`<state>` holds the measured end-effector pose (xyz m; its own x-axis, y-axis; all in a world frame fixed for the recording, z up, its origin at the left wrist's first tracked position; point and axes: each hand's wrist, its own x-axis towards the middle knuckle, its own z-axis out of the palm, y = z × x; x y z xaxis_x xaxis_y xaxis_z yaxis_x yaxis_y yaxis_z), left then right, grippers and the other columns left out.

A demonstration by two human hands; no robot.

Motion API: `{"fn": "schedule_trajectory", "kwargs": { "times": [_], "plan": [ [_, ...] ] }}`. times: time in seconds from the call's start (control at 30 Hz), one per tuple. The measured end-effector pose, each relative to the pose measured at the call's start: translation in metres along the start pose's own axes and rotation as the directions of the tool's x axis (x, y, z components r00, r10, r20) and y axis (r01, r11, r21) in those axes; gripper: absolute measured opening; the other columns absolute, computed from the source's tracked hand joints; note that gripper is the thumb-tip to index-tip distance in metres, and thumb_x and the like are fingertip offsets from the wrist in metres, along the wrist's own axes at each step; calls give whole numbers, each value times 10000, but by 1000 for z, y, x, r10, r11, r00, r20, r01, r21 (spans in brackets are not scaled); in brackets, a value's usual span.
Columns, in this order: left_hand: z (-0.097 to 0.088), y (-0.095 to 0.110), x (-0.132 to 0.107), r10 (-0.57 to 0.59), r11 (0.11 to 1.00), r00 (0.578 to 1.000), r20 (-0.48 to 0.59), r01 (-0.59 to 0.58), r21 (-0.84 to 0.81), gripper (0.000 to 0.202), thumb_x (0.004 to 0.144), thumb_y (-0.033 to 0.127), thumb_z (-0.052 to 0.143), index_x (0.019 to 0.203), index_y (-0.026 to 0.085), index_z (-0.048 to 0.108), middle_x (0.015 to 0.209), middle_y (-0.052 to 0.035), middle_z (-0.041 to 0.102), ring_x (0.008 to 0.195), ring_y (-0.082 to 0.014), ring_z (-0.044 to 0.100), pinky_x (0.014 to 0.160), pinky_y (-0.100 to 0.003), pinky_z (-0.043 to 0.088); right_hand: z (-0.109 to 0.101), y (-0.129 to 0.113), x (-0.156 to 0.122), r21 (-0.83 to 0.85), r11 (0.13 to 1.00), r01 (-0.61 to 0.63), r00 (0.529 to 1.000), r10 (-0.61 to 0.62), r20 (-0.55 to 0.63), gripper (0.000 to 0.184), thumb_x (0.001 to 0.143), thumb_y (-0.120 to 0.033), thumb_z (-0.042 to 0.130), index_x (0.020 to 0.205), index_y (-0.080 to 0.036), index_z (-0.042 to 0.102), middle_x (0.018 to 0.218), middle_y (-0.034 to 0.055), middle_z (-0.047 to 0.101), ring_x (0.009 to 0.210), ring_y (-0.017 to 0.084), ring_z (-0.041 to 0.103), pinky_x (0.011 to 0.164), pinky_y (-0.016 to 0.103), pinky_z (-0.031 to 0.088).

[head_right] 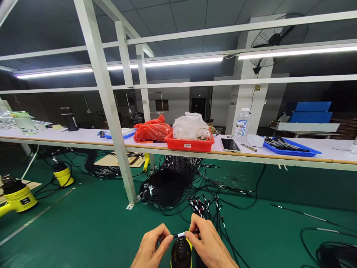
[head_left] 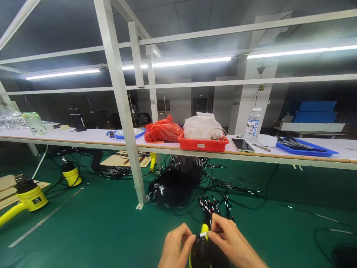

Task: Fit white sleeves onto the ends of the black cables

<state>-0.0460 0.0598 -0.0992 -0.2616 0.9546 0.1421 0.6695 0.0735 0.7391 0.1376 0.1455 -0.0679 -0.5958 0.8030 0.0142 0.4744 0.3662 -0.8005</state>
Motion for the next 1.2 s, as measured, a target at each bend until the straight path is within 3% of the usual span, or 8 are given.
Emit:
{"fn": "schedule_trajectory", "kwargs": {
  "times": [0.23,0.4,0.6,0.8,0.9,1.0,1.1,1.2],
  "plan": [
    [4,-8,2,62,998,998,-8,-62,-7,202,903,355,495,758,232,564,773,23,639,773,-170,590,735,-255,443,2,9,0,-21,1000,0,999,-1,-48,213,882,-358,522,736,-226,603,744,-15,629,766,183,565,639,250,398],
    [14,-20,2,92,990,991,-93,-81,118,435,980,488,367,674,229,535,698,6,627,723,-178,574,719,-274,430,2,15,1,-62,998,-8,997,3,-83,297,903,-425,511,711,-226,619,723,-19,629,749,181,556,661,253,396],
    [18,-24,5,207,977,975,-81,-210,-26,421,944,582,393,771,232,552,774,5,630,723,-166,586,712,-260,462,1,14,2,-48,999,10,998,-13,-65,235,897,-379,522,757,-221,627,753,-15,644,761,182,564,655,252,389],
    [16,-24,0,149,983,983,-103,-137,121,411,992,485,346,759,249,588,656,39,613,671,-158,593,873,-320,455,3,18,1,-94,996,-5,998,-1,-58,335,924,-446,480,735,-220,639,759,0,649,792,200,554,691,273,386],
    [11,-21,0,167,982,985,-37,-163,95,369,984,464,392,753,239,571,739,24,639,712,-154,610,756,-256,483,5,16,1,-50,998,29,998,-32,-50,306,922,-428,486,743,-215,614,740,-11,634,753,185,551,654,261,379],
    [12,-22,-2,184,980,977,-107,-174,100,327,981,462,416,833,251,617,810,6,680,787,-164,639,771,-249,492,6,13,2,-71,997,12,999,-15,-39,323,934,-421,458,725,-215,593,722,-14,621,731,176,544,643,257,371],
    [18,-26,-2,178,978,966,-188,-153,141,421,1000,499,336,850,259,649,743,5,688,753,-176,641,839,-299,481,8,13,2,-155,988,-13,1000,9,-29,408,961,-438,393,675,-215,581,702,-5,620,731,183,538,660,271,361],
    [18,-25,-1,177,981,977,-119,-165,102,492,986,559,312,748,246,609,683,19,641,667,-161,602,747,-273,491,8,12,0,-122,992,-5,999,0,-39,373,956,-429,417,691,-219,575,712,-10,625,730,179,541,674,264,379]
  ]
}}
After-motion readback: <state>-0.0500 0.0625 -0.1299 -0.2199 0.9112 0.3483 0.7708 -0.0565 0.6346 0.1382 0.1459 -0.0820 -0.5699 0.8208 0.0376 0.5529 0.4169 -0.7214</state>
